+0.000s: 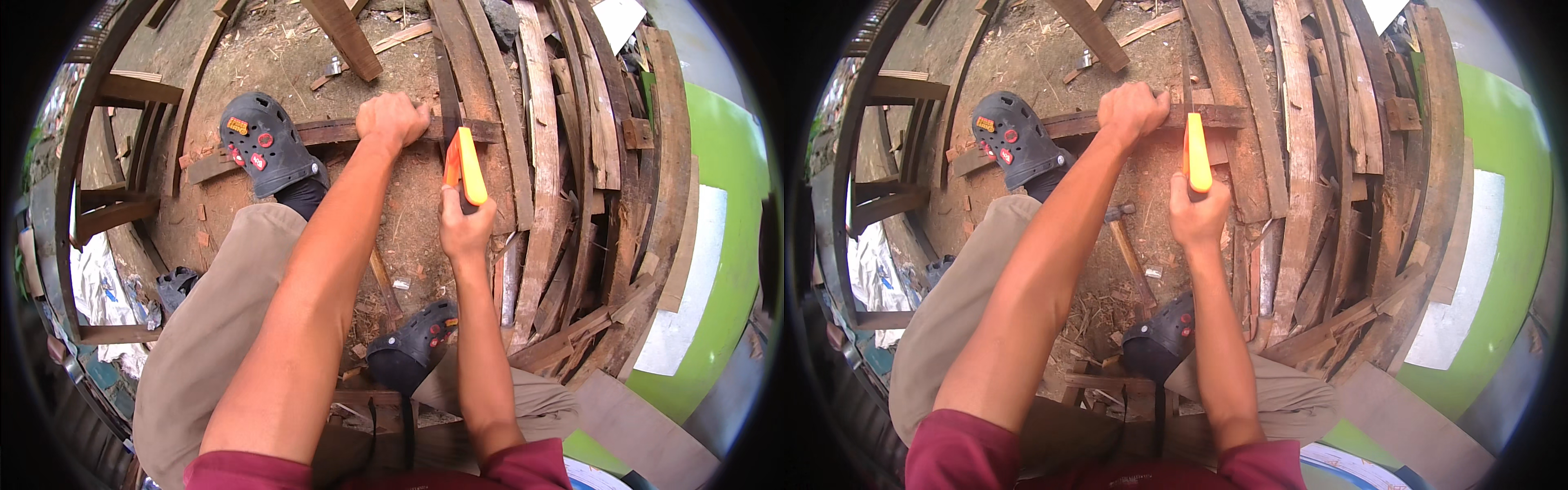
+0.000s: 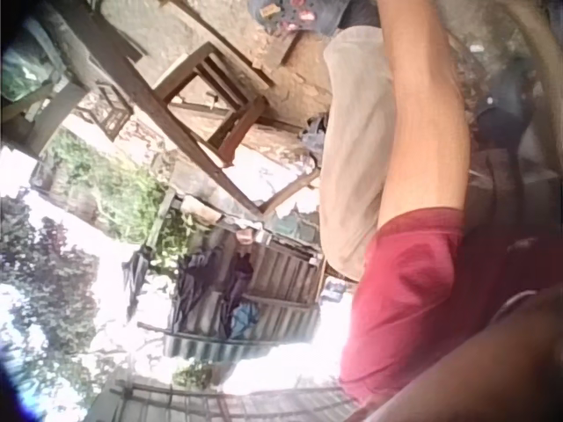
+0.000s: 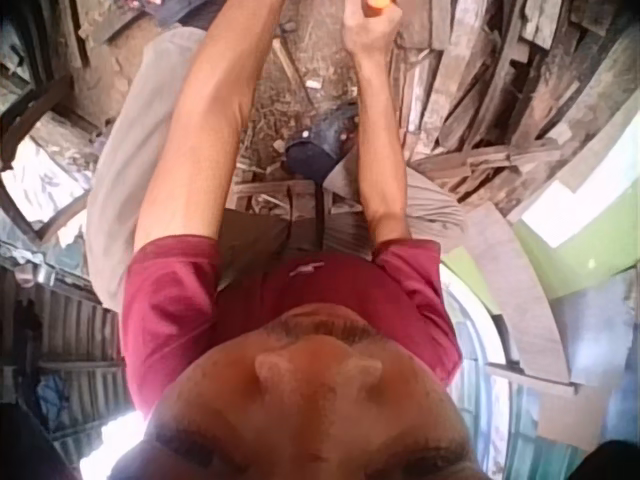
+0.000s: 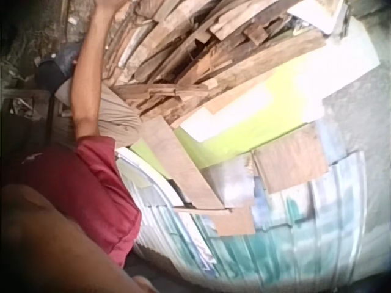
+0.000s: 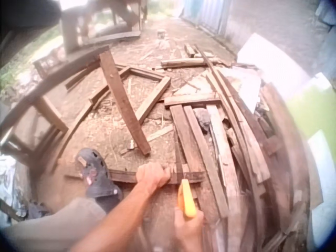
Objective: The person uses a hand saw to cut a piece of wood placed on the ground. They hold the wood with one hand and saw with the other, completing the cut and separating the pieces.
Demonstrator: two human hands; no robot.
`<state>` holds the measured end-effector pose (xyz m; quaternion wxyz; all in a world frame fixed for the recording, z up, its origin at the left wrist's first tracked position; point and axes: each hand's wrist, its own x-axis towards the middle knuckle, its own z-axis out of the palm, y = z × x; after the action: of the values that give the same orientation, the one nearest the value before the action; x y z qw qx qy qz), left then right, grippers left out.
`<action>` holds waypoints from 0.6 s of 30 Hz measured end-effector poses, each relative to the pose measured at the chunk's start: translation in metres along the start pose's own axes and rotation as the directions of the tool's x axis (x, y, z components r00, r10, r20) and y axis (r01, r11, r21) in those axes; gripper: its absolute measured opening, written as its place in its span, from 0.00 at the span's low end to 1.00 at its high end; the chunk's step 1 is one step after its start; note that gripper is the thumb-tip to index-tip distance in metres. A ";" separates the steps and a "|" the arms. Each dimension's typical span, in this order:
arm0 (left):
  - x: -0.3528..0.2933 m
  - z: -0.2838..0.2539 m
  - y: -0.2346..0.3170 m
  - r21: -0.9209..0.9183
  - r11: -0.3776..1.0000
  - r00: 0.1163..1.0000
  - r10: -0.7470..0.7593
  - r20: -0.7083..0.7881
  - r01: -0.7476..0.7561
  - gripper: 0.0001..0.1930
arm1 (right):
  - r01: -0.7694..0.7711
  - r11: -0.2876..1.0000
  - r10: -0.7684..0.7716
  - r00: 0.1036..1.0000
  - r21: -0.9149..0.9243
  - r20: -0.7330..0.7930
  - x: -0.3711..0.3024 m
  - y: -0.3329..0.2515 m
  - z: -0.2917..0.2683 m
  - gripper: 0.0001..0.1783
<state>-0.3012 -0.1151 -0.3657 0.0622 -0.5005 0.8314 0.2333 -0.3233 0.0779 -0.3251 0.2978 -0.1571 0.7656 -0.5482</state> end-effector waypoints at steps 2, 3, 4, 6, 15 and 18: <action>-0.010 0.001 -0.008 0.041 0.999 0.998 -0.033 0.061 0.031 0.27 | -0.086 0.996 0.086 0.996 -0.008 0.002 -0.045 0.005 -0.014 0.17; 0.002 -0.004 -0.012 0.060 0.998 0.998 -0.037 0.058 0.034 0.27 | 0.047 0.989 -0.038 0.997 -0.142 0.065 -0.086 0.001 -0.028 0.16; 0.003 -0.007 -0.011 0.059 0.998 0.998 -0.037 0.059 0.034 0.27 | 0.214 0.955 -0.196 0.975 -0.206 0.102 -0.122 0.004 -0.046 0.10; -0.001 -0.008 -0.007 0.054 0.998 0.997 -0.040 0.071 0.036 0.28 | 0.195 0.939 -0.153 0.974 -0.283 0.166 -0.177 0.012 -0.079 0.13; -0.002 -0.011 0.000 0.049 0.999 0.996 -0.019 0.084 0.015 0.27 | 0.070 0.997 -0.070 0.998 -0.028 -0.007 -0.009 0.004 0.005 0.17; -0.001 -0.011 -0.009 0.057 0.997 0.992 -0.051 0.114 0.045 0.28 | 0.181 0.959 -0.150 0.977 -0.217 0.151 -0.126 0.029 -0.051 0.09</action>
<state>-0.2915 -0.1225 -0.3583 0.1294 -0.5041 0.8202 0.2375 -0.2557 0.1978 -0.3048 0.2808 -0.2903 0.7865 -0.4673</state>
